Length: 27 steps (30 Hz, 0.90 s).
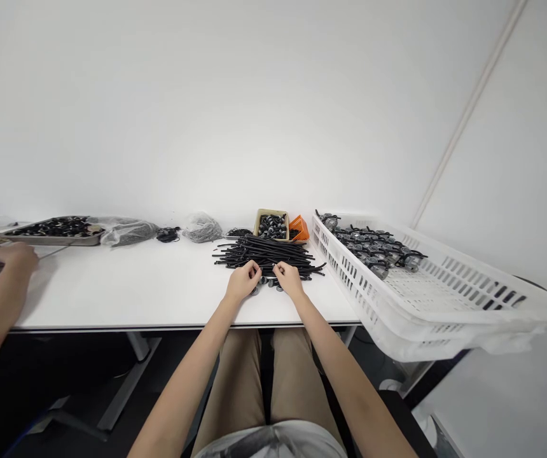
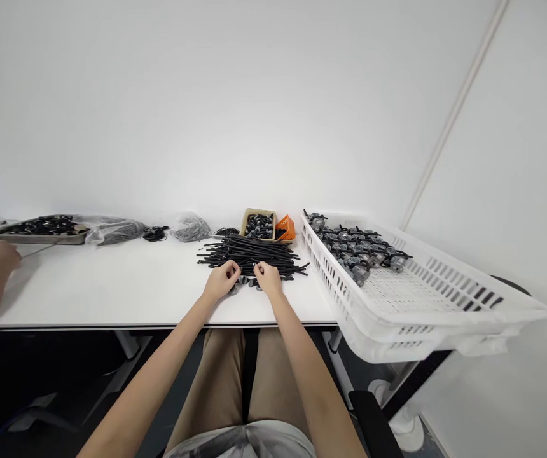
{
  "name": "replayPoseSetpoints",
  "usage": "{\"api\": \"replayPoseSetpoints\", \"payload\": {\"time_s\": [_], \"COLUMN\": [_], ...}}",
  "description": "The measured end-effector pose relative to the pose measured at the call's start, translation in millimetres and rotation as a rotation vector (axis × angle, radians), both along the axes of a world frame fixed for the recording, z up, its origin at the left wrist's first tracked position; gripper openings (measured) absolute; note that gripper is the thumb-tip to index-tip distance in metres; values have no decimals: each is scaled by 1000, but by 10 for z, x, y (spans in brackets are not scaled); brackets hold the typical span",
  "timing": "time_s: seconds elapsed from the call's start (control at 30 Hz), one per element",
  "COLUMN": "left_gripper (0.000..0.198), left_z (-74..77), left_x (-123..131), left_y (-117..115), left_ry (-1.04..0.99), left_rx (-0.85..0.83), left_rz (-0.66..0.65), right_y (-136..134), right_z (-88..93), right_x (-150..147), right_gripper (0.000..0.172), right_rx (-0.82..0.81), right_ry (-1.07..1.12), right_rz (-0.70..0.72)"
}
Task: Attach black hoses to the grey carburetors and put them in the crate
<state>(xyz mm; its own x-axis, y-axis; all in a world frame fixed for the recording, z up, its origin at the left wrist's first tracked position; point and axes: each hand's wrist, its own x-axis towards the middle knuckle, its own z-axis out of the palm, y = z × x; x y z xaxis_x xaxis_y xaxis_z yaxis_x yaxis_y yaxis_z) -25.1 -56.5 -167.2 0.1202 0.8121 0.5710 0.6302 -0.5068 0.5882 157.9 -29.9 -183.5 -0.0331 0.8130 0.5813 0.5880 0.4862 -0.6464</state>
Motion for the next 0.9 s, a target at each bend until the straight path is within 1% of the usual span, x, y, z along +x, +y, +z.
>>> {"api": "replayPoseSetpoints", "payload": {"time_s": [0.9], "left_gripper": [13], "left_z": [-12], "left_x": [-2], "left_y": [11], "left_ry": [9], "left_rx": [-1], "left_rz": [2], "right_y": [-32], "right_z": [31], "right_x": [-3], "right_gripper": [32], "right_rx": [-25], "right_ry": [-7], "right_rz": [-16]}}
